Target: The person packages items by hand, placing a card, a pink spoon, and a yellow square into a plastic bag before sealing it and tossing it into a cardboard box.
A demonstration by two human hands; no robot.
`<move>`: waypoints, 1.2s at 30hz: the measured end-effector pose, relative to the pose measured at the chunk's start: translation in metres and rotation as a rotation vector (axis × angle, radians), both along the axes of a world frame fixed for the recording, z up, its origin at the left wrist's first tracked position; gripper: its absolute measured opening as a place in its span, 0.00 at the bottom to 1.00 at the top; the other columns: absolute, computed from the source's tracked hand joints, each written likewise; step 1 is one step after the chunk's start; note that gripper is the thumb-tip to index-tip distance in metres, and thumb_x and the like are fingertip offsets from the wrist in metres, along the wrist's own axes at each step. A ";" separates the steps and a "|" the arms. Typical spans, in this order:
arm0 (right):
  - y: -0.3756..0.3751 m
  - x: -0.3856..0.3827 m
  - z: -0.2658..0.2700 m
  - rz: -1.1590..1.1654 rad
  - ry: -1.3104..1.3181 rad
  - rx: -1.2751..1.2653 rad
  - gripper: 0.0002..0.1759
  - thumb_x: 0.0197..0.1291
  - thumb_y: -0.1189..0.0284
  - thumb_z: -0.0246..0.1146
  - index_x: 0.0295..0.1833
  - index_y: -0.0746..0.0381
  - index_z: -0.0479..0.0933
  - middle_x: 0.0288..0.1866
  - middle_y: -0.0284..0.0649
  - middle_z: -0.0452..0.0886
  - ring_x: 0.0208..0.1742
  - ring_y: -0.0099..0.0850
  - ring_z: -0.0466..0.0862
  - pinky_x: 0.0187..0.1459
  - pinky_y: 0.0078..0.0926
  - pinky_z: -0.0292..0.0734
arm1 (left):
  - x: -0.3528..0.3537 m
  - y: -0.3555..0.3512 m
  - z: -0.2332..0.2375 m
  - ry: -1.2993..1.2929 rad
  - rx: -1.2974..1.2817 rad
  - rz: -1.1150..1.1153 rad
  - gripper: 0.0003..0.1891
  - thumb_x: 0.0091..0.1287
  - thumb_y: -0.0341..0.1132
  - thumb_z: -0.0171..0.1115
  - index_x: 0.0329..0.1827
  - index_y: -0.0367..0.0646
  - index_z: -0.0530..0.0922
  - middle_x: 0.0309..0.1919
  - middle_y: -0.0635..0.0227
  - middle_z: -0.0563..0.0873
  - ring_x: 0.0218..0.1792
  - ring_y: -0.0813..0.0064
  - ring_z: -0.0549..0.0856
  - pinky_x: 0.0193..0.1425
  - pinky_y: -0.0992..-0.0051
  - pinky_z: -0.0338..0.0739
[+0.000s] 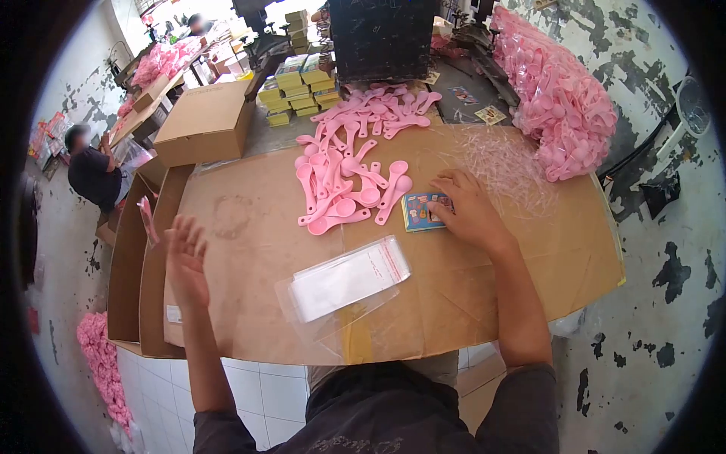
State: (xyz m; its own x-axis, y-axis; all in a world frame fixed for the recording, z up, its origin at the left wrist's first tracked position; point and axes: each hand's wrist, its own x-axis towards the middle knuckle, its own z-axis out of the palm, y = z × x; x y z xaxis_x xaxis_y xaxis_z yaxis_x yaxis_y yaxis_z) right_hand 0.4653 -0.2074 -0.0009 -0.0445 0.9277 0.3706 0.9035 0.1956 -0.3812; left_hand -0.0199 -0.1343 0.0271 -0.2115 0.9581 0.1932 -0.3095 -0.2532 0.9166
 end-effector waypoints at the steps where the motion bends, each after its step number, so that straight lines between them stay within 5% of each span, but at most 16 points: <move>1: 0.000 0.001 0.000 0.019 -0.013 -0.027 0.20 0.63 0.66 0.71 0.58 0.62 0.84 0.63 0.45 0.80 0.69 0.45 0.76 0.73 0.43 0.66 | 0.014 -0.007 -0.005 0.260 0.017 -0.061 0.19 0.78 0.40 0.65 0.66 0.40 0.81 0.56 0.65 0.88 0.48 0.74 0.87 0.55 0.74 0.81; 5: 0.001 0.000 0.002 0.007 0.066 -0.074 0.18 0.60 0.70 0.73 0.55 0.62 0.85 0.58 0.42 0.82 0.66 0.43 0.77 0.70 0.42 0.68 | 0.088 -0.038 0.010 0.991 0.310 -0.618 0.17 0.67 0.31 0.75 0.58 0.43 0.85 0.49 0.64 0.89 0.46 0.72 0.88 0.50 0.74 0.81; 7: 0.003 -0.002 0.003 -0.001 0.103 -0.052 0.16 0.58 0.72 0.73 0.53 0.62 0.85 0.54 0.41 0.84 0.62 0.43 0.80 0.66 0.41 0.71 | 0.121 -0.048 0.002 1.154 0.406 -0.703 0.20 0.65 0.40 0.76 0.57 0.43 0.84 0.42 0.62 0.86 0.41 0.62 0.86 0.48 0.64 0.81; 10: 0.004 -0.002 0.003 0.000 0.180 -0.039 0.11 0.61 0.78 0.70 0.49 0.65 0.84 0.46 0.41 0.83 0.53 0.40 0.83 0.59 0.39 0.76 | 0.141 -0.045 -0.024 1.354 0.559 -0.682 0.20 0.62 0.39 0.78 0.55 0.43 0.85 0.44 0.62 0.86 0.41 0.65 0.85 0.48 0.65 0.81; 13: 0.002 -0.004 0.009 -0.025 0.353 -0.061 0.08 0.65 0.79 0.68 0.48 0.66 0.83 0.45 0.37 0.84 0.48 0.32 0.85 0.54 0.32 0.79 | 0.143 -0.035 -0.026 1.199 0.330 -0.787 0.15 0.63 0.33 0.77 0.50 0.41 0.84 0.39 0.64 0.87 0.37 0.69 0.85 0.44 0.69 0.80; 17: 0.004 -0.002 0.003 0.113 0.956 -0.097 0.06 0.69 0.77 0.66 0.50 0.63 0.84 0.44 0.35 0.85 0.44 0.24 0.85 0.49 0.30 0.80 | 0.142 -0.034 -0.026 0.951 0.119 -0.785 0.07 0.65 0.31 0.74 0.40 0.39 0.85 0.34 0.63 0.86 0.34 0.69 0.85 0.42 0.67 0.80; 19: -0.007 -0.028 0.017 0.229 1.051 -0.144 0.07 0.71 0.76 0.65 0.51 0.62 0.84 0.44 0.33 0.85 0.43 0.21 0.84 0.48 0.30 0.80 | 0.139 -0.030 -0.032 0.882 0.067 -0.798 0.06 0.68 0.28 0.72 0.43 0.38 0.83 0.34 0.65 0.87 0.36 0.74 0.86 0.43 0.70 0.80; 25: -0.011 -0.073 0.004 0.249 0.325 -0.104 0.13 0.65 0.78 0.67 0.55 0.65 0.84 0.48 0.42 0.86 0.48 0.33 0.86 0.51 0.31 0.80 | 0.136 -0.017 -0.037 0.339 -0.164 -0.841 0.18 0.74 0.24 0.67 0.63 0.36 0.72 0.41 0.62 0.90 0.44 0.74 0.91 0.47 0.77 0.84; 28: -0.011 -0.079 0.003 0.232 0.314 -0.003 0.15 0.62 0.79 0.68 0.54 0.66 0.84 0.51 0.46 0.85 0.52 0.39 0.86 0.53 0.31 0.80 | 0.133 -0.013 -0.029 0.237 -0.221 -0.879 0.26 0.73 0.23 0.68 0.70 0.37 0.67 0.44 0.58 0.92 0.44 0.71 0.93 0.51 0.75 0.86; 31: -0.008 -0.077 -0.002 0.246 0.436 -0.007 0.14 0.65 0.80 0.68 0.56 0.66 0.82 0.52 0.44 0.85 0.54 0.33 0.85 0.56 0.29 0.80 | 0.136 -0.016 -0.021 0.211 -0.228 -0.926 0.27 0.73 0.23 0.69 0.71 0.36 0.67 0.42 0.58 0.93 0.43 0.73 0.93 0.51 0.76 0.86; 34: -0.008 -0.086 -0.006 0.206 1.160 -0.146 0.14 0.70 0.81 0.65 0.59 0.67 0.80 0.55 0.40 0.84 0.57 0.27 0.84 0.59 0.28 0.81 | 0.137 -0.020 -0.029 0.243 -0.176 -0.934 0.28 0.72 0.23 0.70 0.71 0.36 0.68 0.41 0.58 0.93 0.43 0.75 0.92 0.51 0.77 0.85; 36: -0.008 -0.079 -0.007 0.228 1.160 -0.135 0.14 0.72 0.81 0.64 0.61 0.68 0.78 0.56 0.38 0.83 0.59 0.25 0.82 0.60 0.27 0.81 | 0.136 -0.020 -0.032 0.283 -0.157 -0.935 0.28 0.71 0.23 0.71 0.71 0.35 0.68 0.41 0.58 0.93 0.42 0.76 0.92 0.50 0.78 0.84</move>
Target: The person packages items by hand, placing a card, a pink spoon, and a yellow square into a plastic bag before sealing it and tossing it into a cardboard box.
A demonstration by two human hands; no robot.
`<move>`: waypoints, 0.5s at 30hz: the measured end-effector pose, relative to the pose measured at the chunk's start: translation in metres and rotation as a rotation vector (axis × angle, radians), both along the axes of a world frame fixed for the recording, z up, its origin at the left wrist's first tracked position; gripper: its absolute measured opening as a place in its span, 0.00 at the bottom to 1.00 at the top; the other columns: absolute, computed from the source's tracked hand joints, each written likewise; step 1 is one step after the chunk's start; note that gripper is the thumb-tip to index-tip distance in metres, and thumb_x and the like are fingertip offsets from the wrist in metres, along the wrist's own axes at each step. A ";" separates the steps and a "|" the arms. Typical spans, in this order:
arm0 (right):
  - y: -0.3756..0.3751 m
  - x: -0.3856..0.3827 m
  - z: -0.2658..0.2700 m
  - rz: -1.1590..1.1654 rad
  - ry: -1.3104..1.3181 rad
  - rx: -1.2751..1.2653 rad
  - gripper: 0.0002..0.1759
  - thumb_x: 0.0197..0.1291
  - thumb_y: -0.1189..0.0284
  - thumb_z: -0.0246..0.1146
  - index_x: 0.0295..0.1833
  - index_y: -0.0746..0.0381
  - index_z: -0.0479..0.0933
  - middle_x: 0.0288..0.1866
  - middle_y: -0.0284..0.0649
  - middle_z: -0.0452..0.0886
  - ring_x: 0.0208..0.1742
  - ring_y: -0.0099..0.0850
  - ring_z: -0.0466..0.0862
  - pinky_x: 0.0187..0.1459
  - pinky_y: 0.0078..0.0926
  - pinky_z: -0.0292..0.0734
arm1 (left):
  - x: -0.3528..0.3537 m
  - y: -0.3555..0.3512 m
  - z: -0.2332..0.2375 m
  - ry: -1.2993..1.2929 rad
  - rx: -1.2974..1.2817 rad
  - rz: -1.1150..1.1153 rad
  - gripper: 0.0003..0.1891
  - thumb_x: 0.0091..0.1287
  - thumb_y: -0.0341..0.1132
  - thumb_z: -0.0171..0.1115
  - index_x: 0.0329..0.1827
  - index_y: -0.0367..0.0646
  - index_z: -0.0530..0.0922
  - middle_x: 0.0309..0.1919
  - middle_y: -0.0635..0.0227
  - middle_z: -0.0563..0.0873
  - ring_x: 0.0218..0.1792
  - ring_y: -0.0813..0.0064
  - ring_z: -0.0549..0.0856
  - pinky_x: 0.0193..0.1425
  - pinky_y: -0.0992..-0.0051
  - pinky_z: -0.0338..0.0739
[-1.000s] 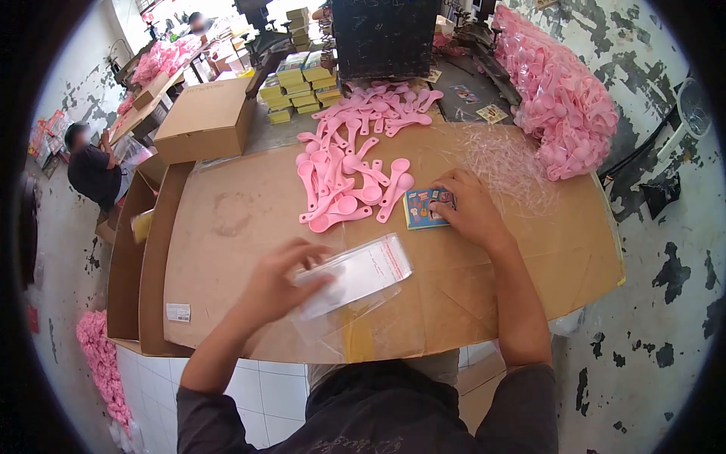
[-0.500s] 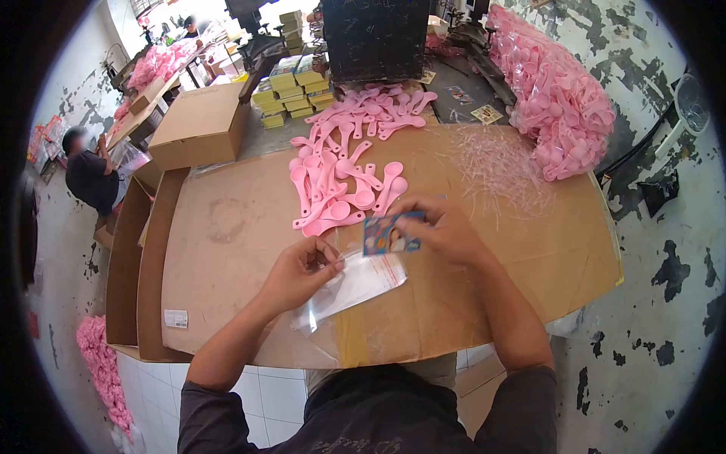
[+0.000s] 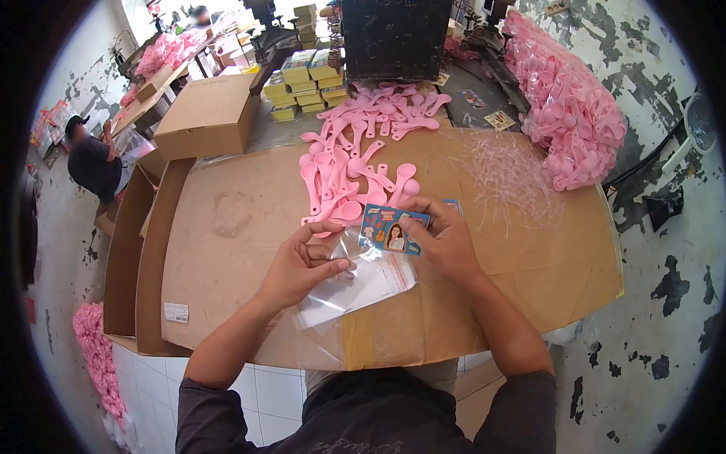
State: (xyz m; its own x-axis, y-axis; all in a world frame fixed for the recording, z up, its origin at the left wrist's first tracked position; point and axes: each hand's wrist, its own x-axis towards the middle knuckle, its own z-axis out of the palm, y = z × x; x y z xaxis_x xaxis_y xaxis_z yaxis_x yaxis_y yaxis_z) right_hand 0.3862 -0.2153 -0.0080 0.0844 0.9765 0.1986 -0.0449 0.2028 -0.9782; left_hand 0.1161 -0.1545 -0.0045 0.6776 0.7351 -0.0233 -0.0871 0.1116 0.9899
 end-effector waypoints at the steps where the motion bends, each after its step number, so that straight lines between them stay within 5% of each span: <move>1: 0.000 0.003 0.000 0.005 0.001 0.011 0.14 0.73 0.81 0.63 0.62 0.68 0.78 0.57 0.37 0.82 0.59 0.24 0.82 0.61 0.27 0.81 | 0.000 0.000 0.000 0.008 -0.001 0.001 0.28 0.71 0.23 0.71 0.71 0.35 0.69 0.41 0.57 0.93 0.42 0.76 0.92 0.50 0.78 0.84; 4: -0.003 -0.002 0.001 0.027 -0.028 0.050 0.13 0.73 0.81 0.64 0.61 0.67 0.79 0.54 0.36 0.82 0.57 0.25 0.83 0.60 0.27 0.81 | 0.001 -0.001 0.000 0.029 0.001 0.004 0.29 0.70 0.23 0.72 0.72 0.34 0.68 0.40 0.57 0.93 0.43 0.77 0.92 0.50 0.78 0.84; 10: -0.006 0.000 0.010 0.039 -0.548 0.222 0.12 0.67 0.81 0.68 0.55 0.66 0.83 0.43 0.37 0.82 0.52 0.28 0.85 0.55 0.25 0.80 | 0.003 -0.005 -0.002 0.038 0.043 -0.007 0.30 0.72 0.27 0.71 0.74 0.34 0.68 0.41 0.59 0.94 0.45 0.78 0.91 0.52 0.77 0.84; 15: -0.010 -0.024 0.004 0.005 -0.438 0.218 0.17 0.63 0.77 0.74 0.57 0.66 0.84 0.45 0.39 0.86 0.47 0.28 0.87 0.49 0.26 0.81 | 0.002 -0.014 0.003 0.186 0.219 -0.076 0.28 0.73 0.27 0.70 0.74 0.39 0.71 0.41 0.64 0.94 0.47 0.78 0.91 0.54 0.75 0.85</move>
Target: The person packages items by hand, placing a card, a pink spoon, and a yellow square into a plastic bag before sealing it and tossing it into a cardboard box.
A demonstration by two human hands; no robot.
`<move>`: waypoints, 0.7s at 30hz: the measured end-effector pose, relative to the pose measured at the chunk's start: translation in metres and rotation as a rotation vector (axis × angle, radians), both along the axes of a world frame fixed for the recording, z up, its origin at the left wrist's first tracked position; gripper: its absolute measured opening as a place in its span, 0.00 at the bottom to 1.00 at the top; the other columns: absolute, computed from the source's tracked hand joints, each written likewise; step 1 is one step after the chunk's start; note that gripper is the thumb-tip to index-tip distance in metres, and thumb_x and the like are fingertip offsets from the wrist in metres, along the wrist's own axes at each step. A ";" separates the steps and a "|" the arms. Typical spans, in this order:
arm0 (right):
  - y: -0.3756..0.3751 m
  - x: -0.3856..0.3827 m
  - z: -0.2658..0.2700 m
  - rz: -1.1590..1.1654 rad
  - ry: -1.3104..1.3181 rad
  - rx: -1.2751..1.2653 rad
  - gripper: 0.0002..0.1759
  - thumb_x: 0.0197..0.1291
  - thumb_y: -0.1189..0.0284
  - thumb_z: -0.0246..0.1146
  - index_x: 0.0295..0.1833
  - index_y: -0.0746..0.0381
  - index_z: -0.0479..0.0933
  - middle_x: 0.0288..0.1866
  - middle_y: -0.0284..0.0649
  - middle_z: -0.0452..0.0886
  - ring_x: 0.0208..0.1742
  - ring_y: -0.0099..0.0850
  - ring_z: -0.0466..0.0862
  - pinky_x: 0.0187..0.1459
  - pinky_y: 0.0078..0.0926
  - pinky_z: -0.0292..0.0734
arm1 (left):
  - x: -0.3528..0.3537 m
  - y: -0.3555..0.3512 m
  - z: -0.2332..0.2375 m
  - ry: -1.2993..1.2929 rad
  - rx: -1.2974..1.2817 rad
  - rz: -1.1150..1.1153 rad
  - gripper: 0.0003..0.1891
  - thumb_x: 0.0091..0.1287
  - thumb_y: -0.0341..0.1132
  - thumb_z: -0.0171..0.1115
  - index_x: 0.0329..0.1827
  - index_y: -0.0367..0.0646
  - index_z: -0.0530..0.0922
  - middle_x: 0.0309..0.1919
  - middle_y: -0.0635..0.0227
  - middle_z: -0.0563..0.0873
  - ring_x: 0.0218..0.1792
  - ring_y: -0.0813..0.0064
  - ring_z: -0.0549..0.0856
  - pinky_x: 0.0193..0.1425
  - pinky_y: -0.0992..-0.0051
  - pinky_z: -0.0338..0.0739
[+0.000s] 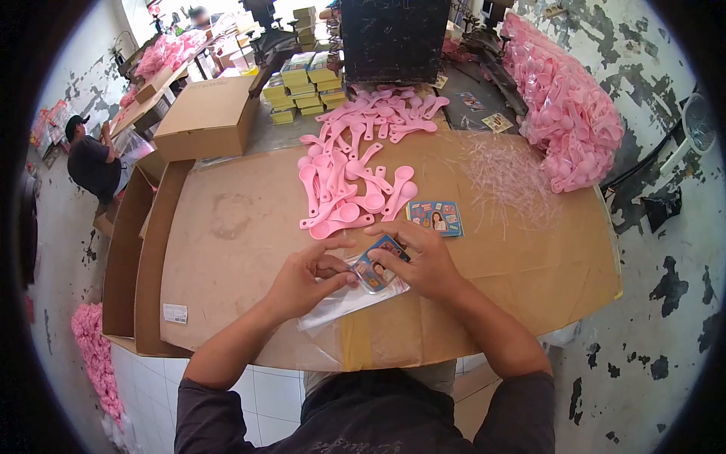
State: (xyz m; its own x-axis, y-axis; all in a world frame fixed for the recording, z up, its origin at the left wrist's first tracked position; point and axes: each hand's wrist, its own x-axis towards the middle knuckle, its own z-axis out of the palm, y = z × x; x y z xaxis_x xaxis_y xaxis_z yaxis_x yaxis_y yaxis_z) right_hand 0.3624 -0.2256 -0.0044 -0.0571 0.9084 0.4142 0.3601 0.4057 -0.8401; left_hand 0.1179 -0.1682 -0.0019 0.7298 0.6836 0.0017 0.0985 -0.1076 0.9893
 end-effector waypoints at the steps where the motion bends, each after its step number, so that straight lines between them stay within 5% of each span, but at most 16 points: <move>1: 0.000 -0.003 -0.003 -0.023 0.036 0.026 0.18 0.62 0.77 0.75 0.57 0.66 0.84 0.46 0.40 0.87 0.46 0.28 0.87 0.48 0.26 0.82 | 0.000 -0.002 0.004 0.009 -0.022 -0.012 0.28 0.73 0.27 0.69 0.74 0.39 0.71 0.41 0.64 0.93 0.47 0.78 0.91 0.55 0.75 0.85; 7: -0.004 -0.006 -0.007 -0.054 0.031 -0.037 0.16 0.64 0.76 0.75 0.56 0.68 0.83 0.47 0.41 0.88 0.43 0.23 0.88 0.45 0.23 0.82 | 0.003 -0.005 0.004 -0.071 -0.081 -0.013 0.27 0.74 0.28 0.69 0.74 0.38 0.72 0.42 0.61 0.93 0.47 0.78 0.91 0.55 0.74 0.85; 13: 0.002 -0.013 -0.007 -0.095 0.464 -0.065 0.12 0.66 0.76 0.72 0.54 0.66 0.84 0.42 0.38 0.86 0.42 0.23 0.85 0.44 0.23 0.80 | 0.005 -0.005 -0.001 -0.139 -0.070 0.101 0.26 0.74 0.24 0.67 0.74 0.34 0.70 0.46 0.58 0.91 0.48 0.77 0.90 0.53 0.76 0.85; 16: -0.006 -0.006 0.004 -0.046 0.078 -0.107 0.09 0.67 0.76 0.71 0.51 0.66 0.85 0.42 0.38 0.85 0.44 0.27 0.84 0.48 0.25 0.80 | 0.006 -0.003 -0.001 -0.219 -0.079 0.176 0.25 0.75 0.26 0.67 0.73 0.33 0.71 0.47 0.60 0.91 0.48 0.78 0.90 0.52 0.78 0.85; 21: 0.009 0.001 0.007 0.243 -0.016 0.000 0.10 0.71 0.70 0.67 0.50 0.65 0.86 0.47 0.41 0.85 0.51 0.34 0.84 0.55 0.34 0.78 | 0.000 0.000 -0.003 -0.166 -0.121 0.150 0.22 0.75 0.24 0.67 0.70 0.31 0.73 0.51 0.58 0.90 0.49 0.78 0.89 0.54 0.77 0.86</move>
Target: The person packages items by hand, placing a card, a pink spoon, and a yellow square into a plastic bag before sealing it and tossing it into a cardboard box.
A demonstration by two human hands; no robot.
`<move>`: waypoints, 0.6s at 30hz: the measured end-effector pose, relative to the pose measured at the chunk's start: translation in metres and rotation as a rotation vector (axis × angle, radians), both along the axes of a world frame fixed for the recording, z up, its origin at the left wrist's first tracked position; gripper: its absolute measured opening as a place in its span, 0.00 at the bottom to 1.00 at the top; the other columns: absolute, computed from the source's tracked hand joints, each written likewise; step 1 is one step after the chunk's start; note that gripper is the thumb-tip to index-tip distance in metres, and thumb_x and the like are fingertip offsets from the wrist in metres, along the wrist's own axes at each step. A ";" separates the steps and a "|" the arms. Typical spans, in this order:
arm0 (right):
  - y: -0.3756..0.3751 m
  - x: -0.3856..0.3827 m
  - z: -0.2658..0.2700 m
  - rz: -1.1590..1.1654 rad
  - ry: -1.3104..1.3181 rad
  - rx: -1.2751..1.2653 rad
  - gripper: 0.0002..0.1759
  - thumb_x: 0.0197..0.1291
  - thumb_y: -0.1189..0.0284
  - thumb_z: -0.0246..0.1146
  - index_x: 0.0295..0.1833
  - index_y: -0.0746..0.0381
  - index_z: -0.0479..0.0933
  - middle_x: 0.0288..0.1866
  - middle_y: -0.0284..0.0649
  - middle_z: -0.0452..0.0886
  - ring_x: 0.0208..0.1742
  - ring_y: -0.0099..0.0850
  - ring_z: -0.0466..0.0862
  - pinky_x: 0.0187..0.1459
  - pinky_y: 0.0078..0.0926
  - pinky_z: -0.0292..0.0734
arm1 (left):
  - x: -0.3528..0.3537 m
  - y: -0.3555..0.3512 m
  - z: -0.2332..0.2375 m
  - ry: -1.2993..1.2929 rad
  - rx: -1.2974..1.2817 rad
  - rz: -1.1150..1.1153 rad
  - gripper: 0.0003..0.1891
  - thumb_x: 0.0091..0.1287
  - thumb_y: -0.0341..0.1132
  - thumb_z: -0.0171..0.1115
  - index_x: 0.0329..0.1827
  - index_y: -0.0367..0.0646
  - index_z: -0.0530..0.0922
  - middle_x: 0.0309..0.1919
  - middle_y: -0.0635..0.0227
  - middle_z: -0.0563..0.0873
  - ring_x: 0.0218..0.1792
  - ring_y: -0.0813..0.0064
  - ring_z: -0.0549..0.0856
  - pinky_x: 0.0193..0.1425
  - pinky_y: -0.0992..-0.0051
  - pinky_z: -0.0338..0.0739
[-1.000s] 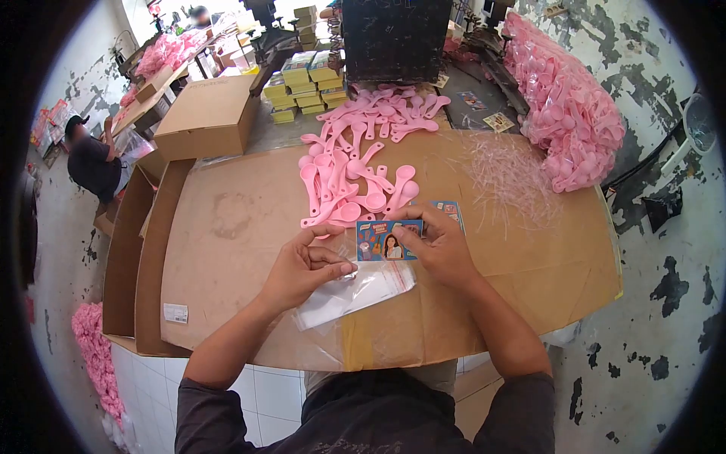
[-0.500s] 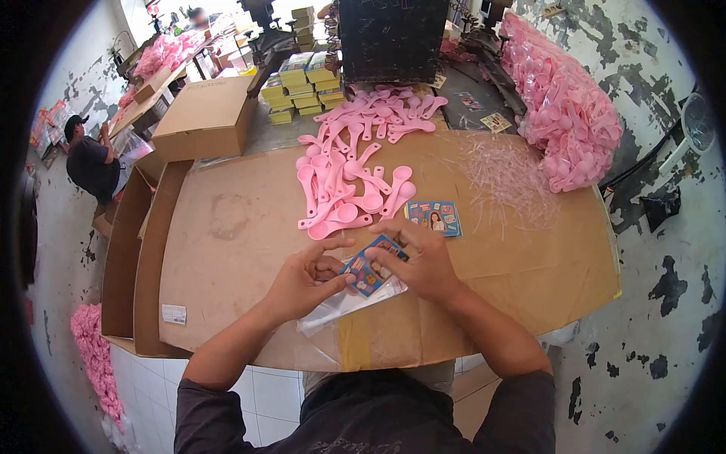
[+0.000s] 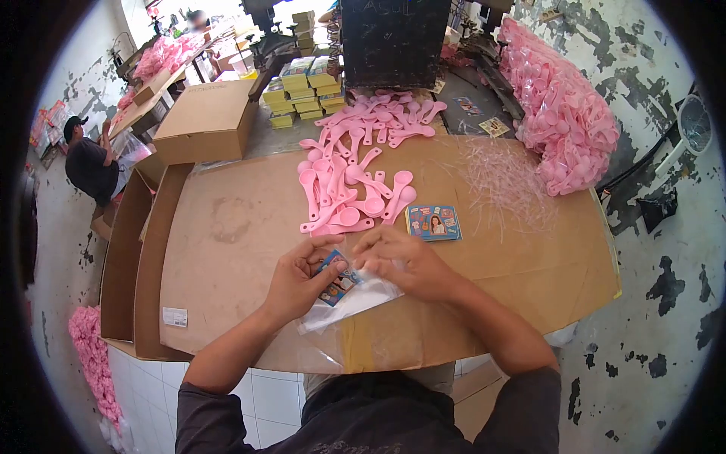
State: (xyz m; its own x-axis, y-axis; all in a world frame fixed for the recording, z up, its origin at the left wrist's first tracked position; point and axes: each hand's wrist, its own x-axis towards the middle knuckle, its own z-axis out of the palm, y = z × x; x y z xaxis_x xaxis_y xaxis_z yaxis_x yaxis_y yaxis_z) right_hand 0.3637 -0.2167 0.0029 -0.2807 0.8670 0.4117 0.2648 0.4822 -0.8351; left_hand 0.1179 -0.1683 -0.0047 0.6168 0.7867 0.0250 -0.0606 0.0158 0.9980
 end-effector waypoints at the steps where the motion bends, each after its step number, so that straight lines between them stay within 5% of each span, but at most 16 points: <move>1: 0.009 0.006 0.001 0.034 0.007 -0.001 0.12 0.72 0.68 0.66 0.51 0.65 0.86 0.48 0.41 0.86 0.52 0.35 0.84 0.56 0.36 0.78 | 0.000 0.001 0.002 -0.004 -0.022 0.010 0.22 0.75 0.24 0.67 0.69 0.31 0.74 0.51 0.59 0.90 0.49 0.78 0.89 0.53 0.77 0.86; 4: 0.038 0.022 0.019 -0.329 -0.277 -0.070 0.14 0.72 0.66 0.65 0.52 0.64 0.87 0.50 0.45 0.87 0.52 0.39 0.85 0.56 0.39 0.78 | 0.001 0.000 0.007 -0.028 -0.080 0.029 0.20 0.74 0.25 0.68 0.67 0.31 0.76 0.50 0.60 0.90 0.49 0.78 0.90 0.53 0.77 0.86; 7: 0.075 0.032 0.020 -0.452 -0.553 0.235 0.14 0.67 0.66 0.67 0.52 0.63 0.87 0.47 0.48 0.88 0.52 0.43 0.86 0.56 0.41 0.79 | 0.001 -0.001 0.007 -0.065 -0.090 0.026 0.19 0.74 0.26 0.69 0.65 0.31 0.77 0.50 0.61 0.90 0.48 0.78 0.90 0.52 0.77 0.87; 10: 0.094 0.026 0.020 -0.410 -0.559 -0.060 0.15 0.65 0.65 0.68 0.52 0.63 0.87 0.42 0.48 0.88 0.51 0.46 0.85 0.55 0.42 0.79 | -0.002 -0.001 0.007 -0.055 -0.061 0.025 0.18 0.75 0.27 0.68 0.64 0.31 0.78 0.49 0.61 0.90 0.46 0.79 0.90 0.50 0.78 0.87; 18: 0.084 0.034 0.023 -0.536 -0.471 0.191 0.12 0.67 0.69 0.63 0.47 0.65 0.86 0.39 0.46 0.86 0.42 0.42 0.84 0.46 0.41 0.78 | -0.006 0.004 0.008 -0.053 -0.050 0.036 0.15 0.78 0.32 0.65 0.63 0.35 0.79 0.47 0.65 0.91 0.43 0.82 0.90 0.45 0.81 0.86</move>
State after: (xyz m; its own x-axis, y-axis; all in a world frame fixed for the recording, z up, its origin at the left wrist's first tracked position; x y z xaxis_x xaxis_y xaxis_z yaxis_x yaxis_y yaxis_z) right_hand 0.3976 -0.1326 0.0257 -0.0228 0.8598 0.5101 0.8148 0.3116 -0.4888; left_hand 0.1117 -0.1647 0.0033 0.5866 0.8097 0.0167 -0.1146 0.0626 0.9914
